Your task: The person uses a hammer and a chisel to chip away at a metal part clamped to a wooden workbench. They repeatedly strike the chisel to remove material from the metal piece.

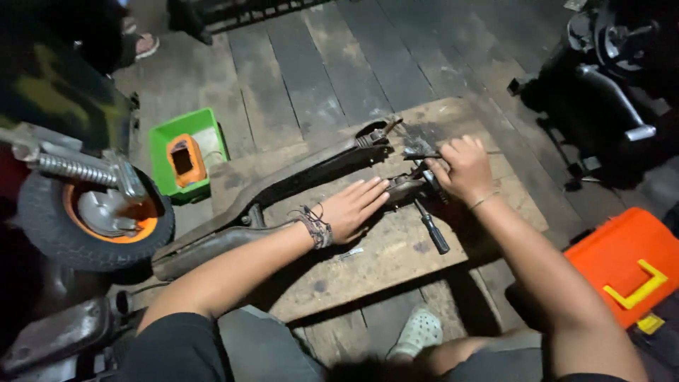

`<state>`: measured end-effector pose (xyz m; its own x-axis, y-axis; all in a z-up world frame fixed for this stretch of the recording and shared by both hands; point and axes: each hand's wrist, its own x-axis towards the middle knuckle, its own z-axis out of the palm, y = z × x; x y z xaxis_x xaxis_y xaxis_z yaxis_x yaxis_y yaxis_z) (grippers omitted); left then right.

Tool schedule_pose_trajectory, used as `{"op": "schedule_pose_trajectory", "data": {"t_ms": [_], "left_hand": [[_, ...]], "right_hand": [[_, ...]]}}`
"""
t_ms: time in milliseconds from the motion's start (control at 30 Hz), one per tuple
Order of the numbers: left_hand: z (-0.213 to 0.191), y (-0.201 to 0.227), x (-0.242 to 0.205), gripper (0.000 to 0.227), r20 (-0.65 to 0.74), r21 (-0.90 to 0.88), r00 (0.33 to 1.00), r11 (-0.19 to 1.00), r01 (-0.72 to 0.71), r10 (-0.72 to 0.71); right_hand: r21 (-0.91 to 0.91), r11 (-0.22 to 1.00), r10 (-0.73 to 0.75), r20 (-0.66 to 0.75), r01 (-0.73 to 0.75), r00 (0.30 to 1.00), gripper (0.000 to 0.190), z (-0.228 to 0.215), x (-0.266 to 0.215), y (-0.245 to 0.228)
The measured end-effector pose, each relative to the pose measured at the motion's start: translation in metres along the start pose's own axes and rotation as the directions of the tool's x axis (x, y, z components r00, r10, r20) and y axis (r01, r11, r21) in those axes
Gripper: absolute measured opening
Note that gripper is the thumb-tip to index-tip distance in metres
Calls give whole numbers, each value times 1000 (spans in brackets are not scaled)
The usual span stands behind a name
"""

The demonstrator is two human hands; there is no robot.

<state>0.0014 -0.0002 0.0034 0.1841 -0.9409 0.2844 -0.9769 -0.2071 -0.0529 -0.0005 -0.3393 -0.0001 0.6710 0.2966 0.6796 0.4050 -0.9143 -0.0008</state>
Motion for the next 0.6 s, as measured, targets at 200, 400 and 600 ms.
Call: {"op": "schedule_pose_trajectory", "data": {"t_ms": [200, 400, 600], "left_hand": [[-1, 3, 0, 94, -1, 18, 1000, 1000, -1, 1], [11, 4, 0, 97, -31, 67, 999, 998, 19, -17], [20, 2, -2, 96, -62, 82, 998, 996, 17, -12]], "right_hand": [[50, 999, -15, 26, 14, 1000, 39, -22, -4, 12], [-38, 996, 85, 90, -82, 992, 42, -19, -34, 63], [50, 999, 15, 98, -20, 995, 30, -14, -16, 18]]}}
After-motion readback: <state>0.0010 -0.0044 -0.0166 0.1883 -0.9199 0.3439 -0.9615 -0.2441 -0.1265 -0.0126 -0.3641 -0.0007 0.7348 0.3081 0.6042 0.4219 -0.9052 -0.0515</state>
